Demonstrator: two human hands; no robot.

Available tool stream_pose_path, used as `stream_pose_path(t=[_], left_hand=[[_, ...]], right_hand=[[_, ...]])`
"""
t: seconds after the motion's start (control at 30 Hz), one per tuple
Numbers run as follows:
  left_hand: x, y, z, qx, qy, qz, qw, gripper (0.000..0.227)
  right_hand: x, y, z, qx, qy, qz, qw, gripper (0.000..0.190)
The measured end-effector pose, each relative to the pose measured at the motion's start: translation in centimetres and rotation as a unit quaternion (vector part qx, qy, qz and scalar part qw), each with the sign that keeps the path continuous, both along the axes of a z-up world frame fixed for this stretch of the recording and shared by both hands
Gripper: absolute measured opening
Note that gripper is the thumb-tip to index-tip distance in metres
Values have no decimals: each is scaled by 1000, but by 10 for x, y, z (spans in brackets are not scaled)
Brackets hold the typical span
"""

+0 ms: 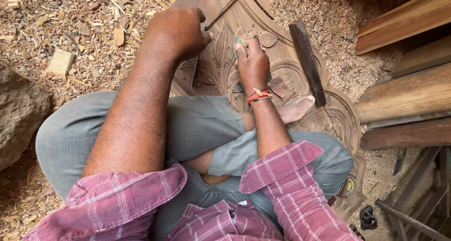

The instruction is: The person is carving a floral design into a wooden board using a chisel and a wooden mallet. They are sitting cross-legged on the ground, striking the chisel to remove wood shavings and refine the details of the pattern.

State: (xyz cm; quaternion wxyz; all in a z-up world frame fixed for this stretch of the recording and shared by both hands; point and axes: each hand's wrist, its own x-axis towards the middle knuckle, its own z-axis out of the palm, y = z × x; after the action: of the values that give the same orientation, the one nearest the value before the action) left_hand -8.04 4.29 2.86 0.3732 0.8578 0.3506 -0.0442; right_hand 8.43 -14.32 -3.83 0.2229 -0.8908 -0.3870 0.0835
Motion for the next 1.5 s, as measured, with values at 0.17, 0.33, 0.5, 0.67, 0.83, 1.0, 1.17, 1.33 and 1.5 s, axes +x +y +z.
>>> stream_pose_path(t=[0.17,0.33,0.5,0.67,0.83,1.0,1.17,1.33,1.5], left_hand=[[-1,-1,-3,9,-1,-10,1000,47],[5,-1,2,-12,33,-6,999,46],[3,-2,-6,8,28,-33,999,42],[1,-2,3,7,32,-39,999,38],[1,-7,-2,-3,35,-24,999,38],[2,-5,17,-23,112,-60,992,40],[5,1,3,-17,71,-43,996,41],[4,-11,11,-16,93,-58,994,41],[4,-8,13,-30,106,-57,992,40]], right_hand=[[-7,-4,-6,40,-40,43,997,21],[-17,-2,-3,33,-88,31,995,21],[-15,4,-9,51,-86,34,994,18],[-20,1,-2,31,-75,26,996,15],[2,17,-24,91,-73,50,992,14],[-7,5,-12,58,-84,64,993,17],[-2,-1,-20,29,-66,40,997,12],[-13,-5,-14,83,-33,35,995,15],[-12,15,-14,102,-80,28,991,16]])
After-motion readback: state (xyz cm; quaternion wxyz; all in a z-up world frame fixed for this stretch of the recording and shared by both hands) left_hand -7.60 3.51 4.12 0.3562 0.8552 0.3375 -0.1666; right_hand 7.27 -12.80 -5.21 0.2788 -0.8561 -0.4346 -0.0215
